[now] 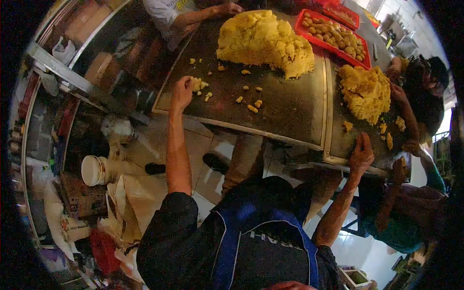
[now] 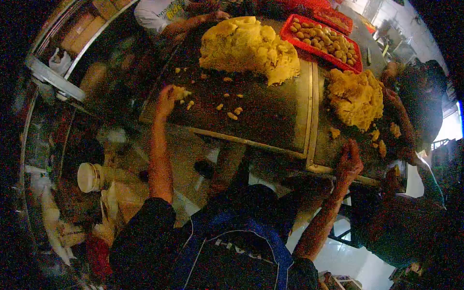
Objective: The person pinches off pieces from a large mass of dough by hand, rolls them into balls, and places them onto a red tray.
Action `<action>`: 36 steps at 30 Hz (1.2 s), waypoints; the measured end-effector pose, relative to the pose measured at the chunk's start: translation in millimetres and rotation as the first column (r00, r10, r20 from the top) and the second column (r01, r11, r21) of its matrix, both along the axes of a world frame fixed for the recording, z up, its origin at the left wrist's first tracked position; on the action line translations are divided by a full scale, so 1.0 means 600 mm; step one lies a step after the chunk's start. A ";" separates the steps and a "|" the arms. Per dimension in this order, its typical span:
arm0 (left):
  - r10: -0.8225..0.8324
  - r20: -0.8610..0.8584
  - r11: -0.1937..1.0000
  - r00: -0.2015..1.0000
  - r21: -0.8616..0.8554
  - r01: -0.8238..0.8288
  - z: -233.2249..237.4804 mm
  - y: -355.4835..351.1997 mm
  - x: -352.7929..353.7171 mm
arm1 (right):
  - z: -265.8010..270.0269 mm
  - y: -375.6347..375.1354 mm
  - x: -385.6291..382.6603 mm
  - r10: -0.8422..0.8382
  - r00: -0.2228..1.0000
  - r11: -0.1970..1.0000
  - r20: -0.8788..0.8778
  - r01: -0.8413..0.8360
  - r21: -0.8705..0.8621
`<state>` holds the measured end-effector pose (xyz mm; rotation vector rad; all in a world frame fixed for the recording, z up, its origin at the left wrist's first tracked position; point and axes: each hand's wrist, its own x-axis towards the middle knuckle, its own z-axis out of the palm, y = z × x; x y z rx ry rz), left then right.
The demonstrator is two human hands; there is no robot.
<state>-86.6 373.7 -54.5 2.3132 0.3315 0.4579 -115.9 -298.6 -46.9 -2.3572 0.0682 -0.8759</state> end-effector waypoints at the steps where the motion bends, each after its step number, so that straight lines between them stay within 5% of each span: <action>1: -0.017 0.094 0.926 0.995 0.376 -0.020 -0.005 0.007 -0.003 | 0.004 0.001 -0.003 -0.010 0.999 1.000 -0.040 0.011 0.011; 2: -0.015 0.091 0.925 0.996 0.378 -0.021 -0.010 0.013 -0.005 | 0.005 0.003 -0.004 -0.019 0.997 1.000 -0.077 0.021 0.023; 4: 0.045 -0.006 0.992 0.999 0.116 -0.044 0.024 -0.006 -0.013 | 0.002 -0.001 -0.001 -0.019 0.999 0.998 -0.043 0.017 -0.059; 6: 0.059 0.052 0.990 0.997 0.123 -0.065 0.016 -0.004 -0.005 | -0.006 -0.011 0.001 -0.021 1.000 0.990 -0.013 0.019 -0.143; 8: 0.072 0.106 0.988 0.992 0.126 -0.085 0.006 0.000 -0.003 | -0.021 -0.019 0.005 0.066 0.998 0.996 0.011 -0.067 0.062; 10: 0.008 0.241 0.931 0.970 0.352 -0.095 0.022 -0.015 -0.007 | -0.011 -0.014 0.002 0.033 0.999 0.999 -0.006 -0.033 -0.011; 13: -0.058 0.107 0.804 0.993 0.594 -0.017 0.044 -0.039 -0.017 | -0.006 -0.010 0.002 -0.011 0.998 0.999 -0.055 0.009 -0.040; 16: -0.034 0.014 0.734 0.999 0.679 0.015 0.054 -0.070 -0.030 | -0.002 -0.006 0.003 -0.007 0.997 1.000 -0.083 0.006 -0.022; 20: -0.004 0.093 0.769 0.996 0.636 -0.056 0.016 -0.052 0.000 | -0.021 -0.017 0.001 0.034 0.999 0.998 -0.015 -0.033 0.062; 22: -0.066 0.188 0.934 0.980 0.357 -0.005 0.020 -0.054 0.005 | -0.015 -0.017 -0.001 0.014 0.999 0.999 -0.046 -0.012 0.038; 26: -0.093 0.230 0.938 0.969 0.347 0.008 0.063 -0.090 -0.021 | -0.006 -0.009 -0.001 -0.050 0.995 0.998 -0.081 0.047 -0.047; 28: -0.066 0.266 0.992 0.962 0.118 0.036 0.039 -0.063 -0.003 | -0.025 -0.020 0.005 0.041 0.999 0.996 -0.018 -0.039 0.085; 29: -0.071 0.264 0.992 0.962 0.119 0.041 0.033 -0.054 0.003 | -0.034 -0.026 0.008 0.131 0.989 0.969 0.061 -0.141 0.205; 30: -0.024 0.237 0.996 0.971 -0.075 0.043 0.033 -0.048 0.005 | -0.025 -0.021 0.006 0.128 0.990 0.969 0.060 -0.138 0.206; 31: 0.019 0.201 0.963 0.979 -0.266 0.036 0.034 -0.045 0.005 | -0.005 -0.008 0.000 0.028 0.999 0.998 -0.033 -0.026 0.050; 32: 0.017 0.200 0.964 0.980 -0.264 0.037 0.035 -0.041 0.003 | 0.006 -0.002 -0.002 -0.086 0.991 0.991 -0.107 0.074 -0.116; 34: 0.036 0.241 0.820 0.970 -0.563 0.109 0.055 -0.050 -0.006 | 0.001 -0.004 -0.001 -0.063 0.995 0.996 -0.084 0.057 -0.070; 36: 0.050 0.263 0.838 0.963 -0.536 0.103 0.086 -0.087 -0.016 | -0.002 -0.007 0.000 -0.040 0.997 0.999 -0.059 0.038 -0.024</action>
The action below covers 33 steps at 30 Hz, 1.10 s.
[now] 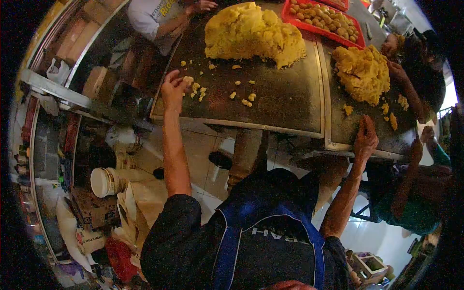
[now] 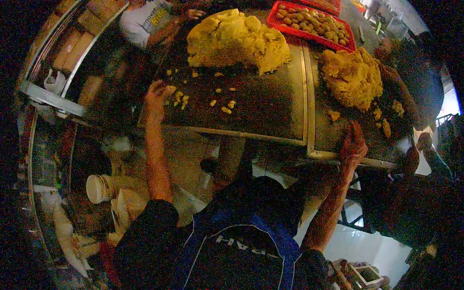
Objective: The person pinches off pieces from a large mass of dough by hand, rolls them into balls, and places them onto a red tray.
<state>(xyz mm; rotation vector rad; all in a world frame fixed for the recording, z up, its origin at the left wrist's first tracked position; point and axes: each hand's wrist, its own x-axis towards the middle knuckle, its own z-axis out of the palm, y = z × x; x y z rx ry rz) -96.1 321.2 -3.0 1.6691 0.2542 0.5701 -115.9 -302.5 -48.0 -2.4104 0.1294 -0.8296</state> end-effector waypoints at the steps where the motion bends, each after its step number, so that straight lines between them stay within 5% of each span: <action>1: 0.025 0.021 0.999 0.999 0.027 -0.025 0.012 -0.015 -0.003 | 0.000 -0.001 0.000 0.006 1.000 1.000 0.023 -0.005 -0.029; 10: -0.134 -0.066 0.952 0.989 -0.286 0.110 -0.011 0.006 0.002 | 0.005 0.001 -0.003 -0.009 1.000 0.998 -0.004 0.009 -0.061; 16: -0.027 0.074 0.986 0.997 -0.164 0.039 -0.025 -0.005 0.001 | 0.011 0.012 -0.003 -0.022 1.000 0.999 0.022 0.023 -0.047; 20: -0.017 -0.005 0.993 1.000 -0.120 0.016 0.009 -0.036 -0.012 | 0.000 0.006 -0.003 0.031 0.998 0.998 0.059 -0.034 0.049; 23: -0.163 -0.013 0.946 0.987 -0.287 0.153 0.017 -0.087 -0.010 | -0.023 -0.022 0.004 0.165 0.964 0.981 0.210 -0.138 -0.136; 25: -0.411 -0.023 0.856 0.911 -0.354 0.377 0.006 -0.157 -0.002 | -0.005 -0.009 0.002 0.058 0.991 0.994 0.119 -0.046 -0.104; 27: -0.540 -0.011 0.837 0.841 -0.108 0.536 -0.004 -0.247 -0.001 | 0.010 0.011 -0.005 -0.049 0.997 0.997 -0.055 0.052 0.056; 29: -0.639 -0.176 0.751 0.749 0.063 0.657 0.029 -0.341 -0.013 | -0.010 -0.001 0.006 -0.043 0.999 0.999 0.011 0.043 0.000; 31: -0.688 -0.230 0.713 0.689 -0.031 0.701 0.018 -0.414 -0.013 | -0.011 -0.009 0.006 -0.027 0.997 0.998 0.075 0.031 -0.055; 33: -0.725 -0.257 0.661 0.639 0.004 0.751 0.003 -0.448 -0.001 | -0.006 0.000 0.000 -0.066 0.997 0.995 -0.039 0.069 0.078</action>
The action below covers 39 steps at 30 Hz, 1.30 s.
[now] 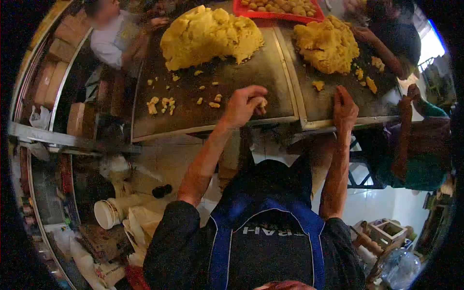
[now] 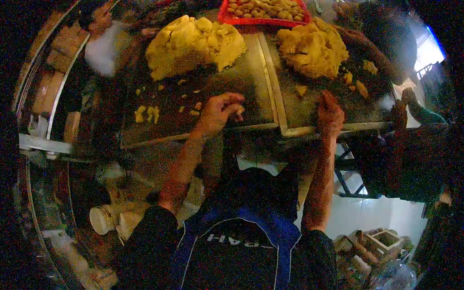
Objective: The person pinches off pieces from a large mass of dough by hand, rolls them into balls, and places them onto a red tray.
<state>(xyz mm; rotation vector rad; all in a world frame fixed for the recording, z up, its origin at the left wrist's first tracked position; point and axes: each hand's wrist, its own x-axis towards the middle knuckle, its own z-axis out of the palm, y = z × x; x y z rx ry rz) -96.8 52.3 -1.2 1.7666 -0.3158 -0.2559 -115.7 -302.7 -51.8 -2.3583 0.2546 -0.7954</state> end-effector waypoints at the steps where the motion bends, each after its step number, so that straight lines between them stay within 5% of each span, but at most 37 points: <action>1: -0.062 0.002 0.997 0.998 0.044 0.062 -0.005 -0.010 0.006 | 0.000 0.001 -0.002 -0.011 1.000 1.000 0.000 0.011 0.003; 5: -0.101 0.355 0.930 0.929 0.365 -0.039 -0.018 -0.035 0.023 | -0.008 -0.009 -0.001 0.057 0.996 0.998 0.069 -0.058 0.014; 9: -0.045 0.319 0.925 0.947 0.371 -0.081 -0.022 -0.034 0.030 | 0.025 0.011 -0.009 0.048 0.998 0.996 0.041 -0.045 -0.077; 11: -0.148 0.530 0.943 0.835 0.331 -0.043 -0.030 -0.028 0.035 | 0.024 0.011 -0.009 0.040 0.999 0.996 0.031 -0.038 -0.079; 18: -0.221 0.189 0.879 0.957 0.463 0.112 -0.018 -0.029 0.062 | 0.006 0.001 -0.003 0.050 0.991 0.991 0.123 -0.034 -0.130; 21: -0.422 0.415 0.784 0.806 0.613 0.095 -0.023 -0.030 0.082 | 0.004 0.002 -0.001 0.042 0.993 0.993 0.114 -0.029 -0.112; 24: -0.489 0.375 0.722 0.788 0.681 0.124 -0.007 -0.039 0.092 | 0.008 0.005 -0.001 0.050 0.990 0.996 0.129 -0.039 -0.086; 26: -0.564 0.114 0.607 0.818 0.728 0.317 0.033 -0.046 0.106 | 0.022 0.012 -0.005 0.023 0.992 0.999 0.124 -0.017 -0.047; 27: -0.567 0.113 0.605 0.816 0.730 0.319 0.044 -0.063 0.107 | 0.026 0.015 -0.009 -0.005 0.993 1.000 0.114 0.007 -0.010; 28: -0.410 0.363 0.624 0.836 0.780 -0.033 0.047 -0.088 0.105 | 0.025 0.016 -0.013 -0.007 0.994 1.000 0.111 0.008 -0.009; 29: -0.261 0.607 0.577 0.751 0.722 -0.383 0.047 -0.108 0.102 | 0.025 0.016 -0.015 -0.013 0.986 0.999 0.168 0.006 0.041; 31: -0.322 0.635 0.556 0.702 0.727 -0.403 0.021 -0.121 0.089 | 0.020 0.011 -0.014 -0.020 0.974 0.996 0.224 0.000 0.091; 33: -0.379 0.659 0.535 0.649 0.729 -0.428 -0.018 -0.115 0.099 | 0.010 -0.001 -0.005 -0.029 0.967 0.995 0.252 0.052 -0.084; 35: -0.410 0.908 0.790 -0.089 0.305 -0.531 -0.065 -0.100 0.117 | -0.001 0.000 -0.007 -0.048 0.968 0.996 0.247 0.064 -0.059; 39: -0.643 0.762 0.634 0.072 0.583 -0.508 -0.066 -0.129 0.130 | 0.012 0.006 0.012 -0.089 0.923 0.991 0.376 0.121 -0.064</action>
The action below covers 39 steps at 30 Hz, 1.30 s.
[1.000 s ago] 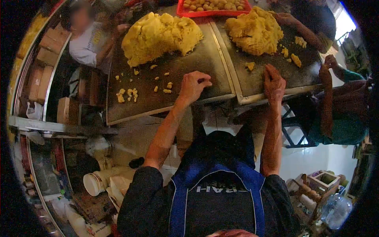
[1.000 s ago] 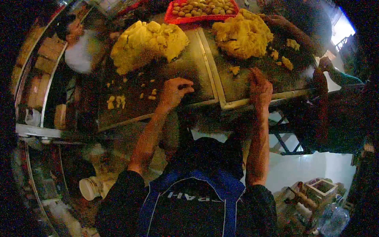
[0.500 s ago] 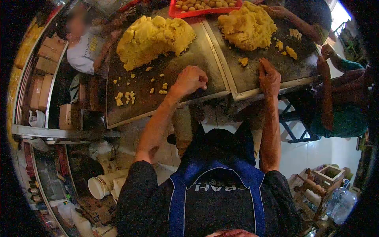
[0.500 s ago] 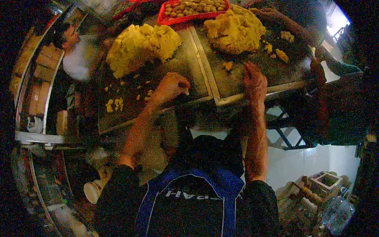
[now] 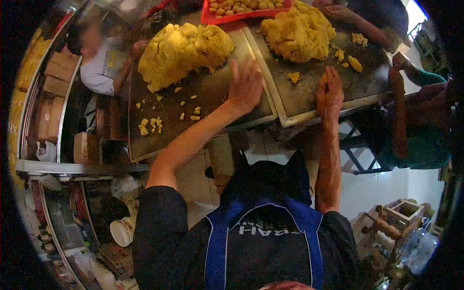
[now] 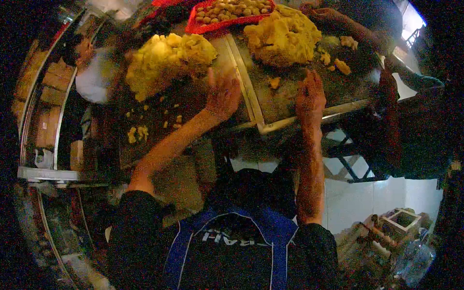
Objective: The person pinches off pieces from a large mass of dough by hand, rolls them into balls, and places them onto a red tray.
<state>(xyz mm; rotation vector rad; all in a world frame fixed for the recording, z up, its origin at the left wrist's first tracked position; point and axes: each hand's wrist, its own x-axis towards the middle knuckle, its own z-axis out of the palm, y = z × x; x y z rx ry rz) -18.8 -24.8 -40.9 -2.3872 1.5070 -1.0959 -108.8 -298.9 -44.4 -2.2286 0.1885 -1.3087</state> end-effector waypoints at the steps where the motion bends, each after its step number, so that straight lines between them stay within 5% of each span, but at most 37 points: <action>1: 0.138 -0.079 0.982 0.987 -0.119 -0.147 -0.018 0.010 0.017 | 0.001 0.000 -0.002 0.003 1.000 1.000 0.000 -0.003 0.000; 3: 0.262 -0.181 0.927 0.948 -0.227 -0.299 -0.032 0.021 0.010 | 0.002 -0.006 -0.016 0.108 0.986 0.982 -0.130 -0.086 0.169; 5: -0.011 -0.063 0.992 0.998 -0.129 0.003 0.001 0.022 -0.022 | 0.007 -0.003 -0.016 0.114 0.975 0.966 -0.191 -0.064 0.249; 9: 0.082 -0.083 0.997 0.993 0.023 -0.080 -0.009 0.004 -0.011 | 0.013 0.003 -0.018 0.204 0.929 0.922 -0.310 -0.076 0.381; 11: 0.357 -0.585 0.858 0.728 -0.103 -0.503 -0.007 0.022 -0.007 | 0.036 0.006 -0.010 0.232 0.917 0.921 -0.326 -0.099 0.378; 12: 0.342 -0.583 0.865 0.737 -0.110 -0.489 -0.017 0.023 -0.001 | 0.044 0.006 -0.005 0.275 0.897 0.909 -0.346 -0.125 0.397; 13: 0.304 -0.449 0.881 0.840 -0.204 -0.428 -0.034 0.025 0.004 | 0.036 0.002 0.017 0.426 0.871 0.891 -0.244 -0.358 0.278; 14: 0.268 -0.302 0.889 0.915 -0.289 -0.356 -0.053 0.027 0.008 | 0.020 0.009 0.027 0.419 0.873 0.896 -0.248 -0.353 0.271; 16: 0.310 -0.348 0.891 0.885 -0.218 -0.398 -0.067 0.037 0.012 | 0.003 0.051 0.037 0.336 0.873 0.849 -0.353 -0.443 -0.287; 19: 0.353 -0.363 0.879 0.863 -0.189 -0.439 -0.068 0.031 0.022 | 0.007 0.074 0.029 0.231 0.878 0.847 -0.420 -0.394 -0.357; 23: 0.288 -0.414 0.869 0.864 -0.266 -0.418 -0.048 0.030 0.008 | 0.065 0.058 0.030 0.317 0.672 0.805 -0.669 -0.563 -0.185; 25: 0.283 -0.412 0.875 0.866 -0.259 -0.409 -0.056 0.032 0.012 | 0.086 0.073 0.014 0.331 0.736 0.931 -0.591 -0.356 0.078; 26: 0.281 -0.406 0.879 0.870 -0.255 -0.403 -0.059 0.029 0.016 | 0.080 0.073 0.016 0.325 0.736 0.932 -0.594 -0.355 0.069; 28: 0.267 -0.433 0.877 0.861 -0.263 -0.403 -0.053 0.026 0.009 | 0.053 0.083 0.013 0.221 0.855 0.825 -0.470 -0.421 -0.376; 32: 0.217 -0.417 0.882 0.882 -0.303 -0.361 -0.050 0.029 0.008 | 0.026 0.082 0.011 0.333 0.918 0.841 -0.216 -0.393 -0.373; 35: 0.221 -0.447 0.873 0.867 -0.306 -0.380 -0.055 0.025 0.012 | 0.023 0.059 0.021 0.374 0.790 0.841 -0.485 -0.509 -0.181; 37: 0.204 -0.453 0.877 0.868 -0.309 -0.368 -0.049 0.028 0.007 | 0.080 0.055 0.018 0.445 0.493 0.866 -0.748 -0.449 0.219; 38: 0.188 -0.456 0.882 0.870 -0.312 -0.354 -0.044 0.028 0.006 | 0.078 0.054 0.020 0.443 0.494 0.866 -0.748 -0.451 0.215; 39: 0.186 -0.459 0.882 0.869 -0.312 -0.354 -0.045 0.030 0.003 | 0.067 0.053 0.018 0.356 0.678 0.874 -0.644 -0.485 -0.027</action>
